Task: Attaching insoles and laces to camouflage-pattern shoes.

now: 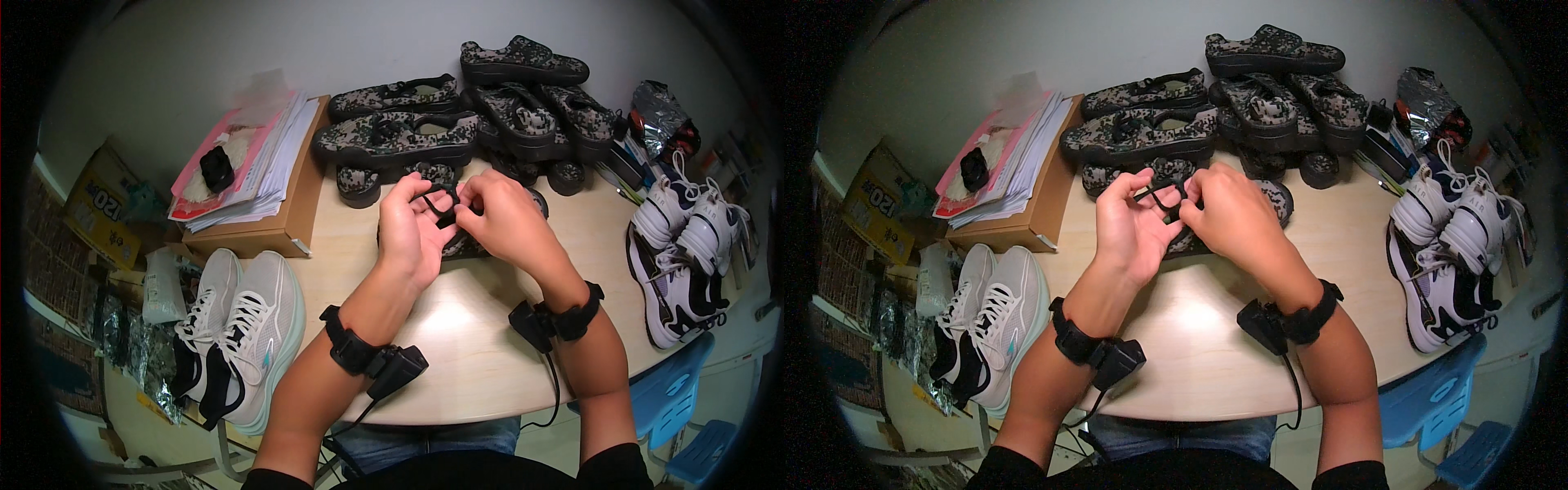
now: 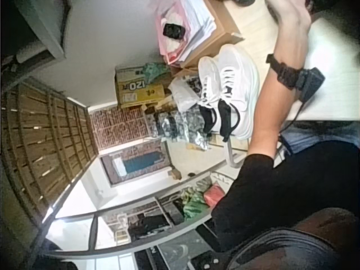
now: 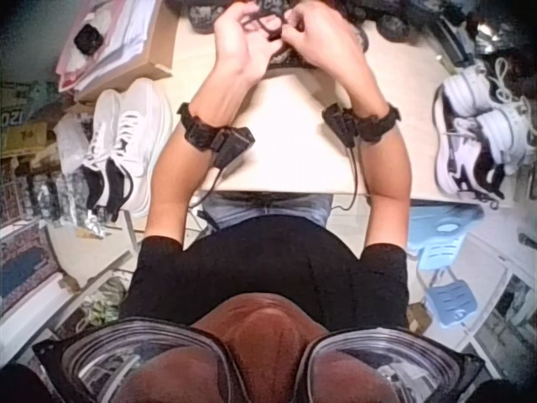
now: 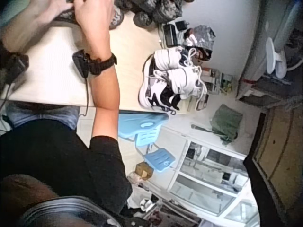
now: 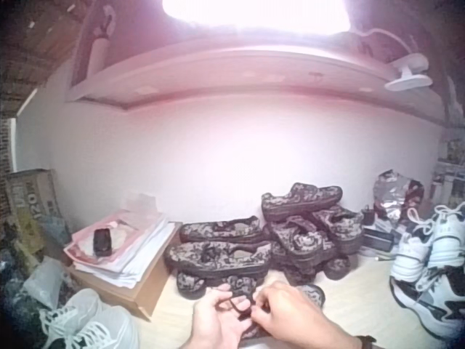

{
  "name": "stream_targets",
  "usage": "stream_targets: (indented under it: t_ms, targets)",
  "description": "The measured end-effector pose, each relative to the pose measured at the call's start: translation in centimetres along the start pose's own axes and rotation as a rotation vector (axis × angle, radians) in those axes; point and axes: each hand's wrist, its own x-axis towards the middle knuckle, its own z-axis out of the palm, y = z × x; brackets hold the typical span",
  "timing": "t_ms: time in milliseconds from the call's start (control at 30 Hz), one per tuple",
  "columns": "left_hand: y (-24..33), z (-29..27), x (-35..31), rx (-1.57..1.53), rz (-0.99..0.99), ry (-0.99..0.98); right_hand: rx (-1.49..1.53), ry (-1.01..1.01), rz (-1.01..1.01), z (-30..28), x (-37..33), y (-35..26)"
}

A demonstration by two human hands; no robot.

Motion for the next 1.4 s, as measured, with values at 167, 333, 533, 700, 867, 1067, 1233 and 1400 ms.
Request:
stream_targets:
  t_ms: [167,333,533,700,867,1067,1233,1400]
  targets:
    - [0.3,-0.2,0.2,0.129,-0.026,-0.011,0.727,-0.221,0.425,-0.4,1.1,0.1]
    - [0.4,-0.1,0.3,0.132,-0.057,0.001,1.212,-0.170,0.387,-2.0,1.4,0.2]
    - [0.7,0.4,0.2,0.195,-0.094,0.080,1.247,0.083,0.332,-5.2,1.8,1.6]
    - [0.7,0.1,0.2,0.210,-0.089,0.066,0.946,0.012,0.366,-6.3,1.8,1.9]
    - [0.5,-0.1,0.6,0.195,-0.072,0.035,0.640,-0.270,0.276,-4.5,1.6,2.4]
    - [0.8,-0.3,0.6,0.238,-0.092,0.022,0.183,-0.309,0.036,-3.1,0.8,2.1]
    - [1.2,0.2,0.1,0.309,-0.126,0.009,0.298,-0.269,0.092,-3.0,0.9,2.2]
    - [1.3,-0.6,0.9,0.347,-0.145,-0.051,0.988,-0.559,0.034,-4.9,1.0,0.2]
